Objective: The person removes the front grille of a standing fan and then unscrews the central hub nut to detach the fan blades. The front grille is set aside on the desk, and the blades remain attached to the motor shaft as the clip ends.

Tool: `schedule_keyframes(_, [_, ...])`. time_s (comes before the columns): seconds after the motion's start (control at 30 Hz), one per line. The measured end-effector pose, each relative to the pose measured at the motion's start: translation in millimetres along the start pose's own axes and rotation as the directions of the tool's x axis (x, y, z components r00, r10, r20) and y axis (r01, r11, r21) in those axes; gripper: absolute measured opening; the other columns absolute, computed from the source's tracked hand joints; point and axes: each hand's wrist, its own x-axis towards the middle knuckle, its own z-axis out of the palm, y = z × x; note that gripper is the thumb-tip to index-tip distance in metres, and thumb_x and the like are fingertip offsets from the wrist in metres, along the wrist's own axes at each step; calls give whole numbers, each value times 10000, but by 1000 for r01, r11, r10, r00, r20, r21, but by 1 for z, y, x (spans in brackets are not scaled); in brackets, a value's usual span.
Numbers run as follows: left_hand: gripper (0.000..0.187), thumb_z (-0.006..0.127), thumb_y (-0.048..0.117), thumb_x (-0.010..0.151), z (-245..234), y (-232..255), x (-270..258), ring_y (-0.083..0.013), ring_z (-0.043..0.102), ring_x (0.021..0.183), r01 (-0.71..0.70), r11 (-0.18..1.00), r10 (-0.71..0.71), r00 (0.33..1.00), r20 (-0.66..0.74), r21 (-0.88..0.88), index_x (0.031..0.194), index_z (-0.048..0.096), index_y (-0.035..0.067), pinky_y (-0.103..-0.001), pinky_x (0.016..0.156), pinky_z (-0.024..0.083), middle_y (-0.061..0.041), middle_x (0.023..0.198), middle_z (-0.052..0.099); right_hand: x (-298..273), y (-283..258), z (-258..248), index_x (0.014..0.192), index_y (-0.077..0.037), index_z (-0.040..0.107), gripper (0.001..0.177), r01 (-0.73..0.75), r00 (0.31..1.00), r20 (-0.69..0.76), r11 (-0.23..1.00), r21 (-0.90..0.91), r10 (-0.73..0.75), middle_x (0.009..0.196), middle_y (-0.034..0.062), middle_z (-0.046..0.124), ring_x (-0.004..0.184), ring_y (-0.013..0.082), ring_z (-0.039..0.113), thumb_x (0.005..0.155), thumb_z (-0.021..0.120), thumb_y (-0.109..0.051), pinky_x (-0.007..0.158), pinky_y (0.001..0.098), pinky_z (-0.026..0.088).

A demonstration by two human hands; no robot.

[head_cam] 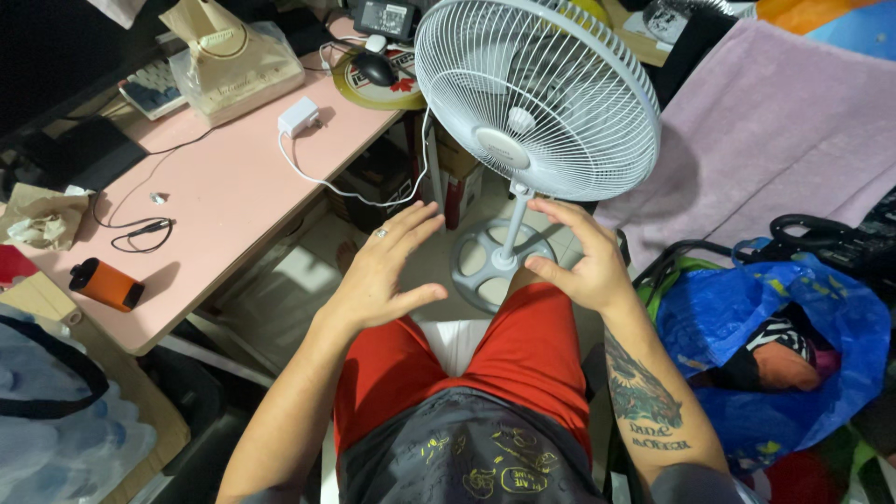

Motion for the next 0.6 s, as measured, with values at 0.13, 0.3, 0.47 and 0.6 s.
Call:
schedule_keyframes(0.13, [823,742,529,874,1,1,2,-400,422,1491,-5,1000,5,1000,8,-1,1492,506,41,-494,1207,363,-186,1581,473,0,1,1,1406,-50,584,664,19,1000,0,999,39,-19,1382,102,673,1265,238,655,804,849,-143,1075,355,518])
schedule_keyframes(0.3, [820,741,528,871,2,1,2,-398,424,1488,-1,1000,1,1000,5,3,1489,508,41,-493,1207,362,-189,1575,475,-1,-1,2,1403,-60,594,675,-6,1000,4,1000,27,6,1371,102,681,1244,226,665,788,858,-147,1064,351,517])
schedule_keyframes(0.47, [819,743,523,871,3,-2,1,-399,420,1486,21,1000,-22,1000,9,14,1491,508,41,-494,1202,359,-198,1575,471,0,2,5,1404,-55,594,665,-5,1000,13,999,50,5,1366,104,681,1242,226,661,798,852,-150,1043,349,521])
schedule_keyframes(0.6, [813,744,520,872,3,-5,1,-398,422,1485,39,999,-40,999,14,7,1488,512,44,-490,1200,359,-197,1573,475,2,6,8,1393,-54,598,651,4,1000,16,999,50,-5,1355,103,686,1228,227,671,800,850,-147,1033,350,526])
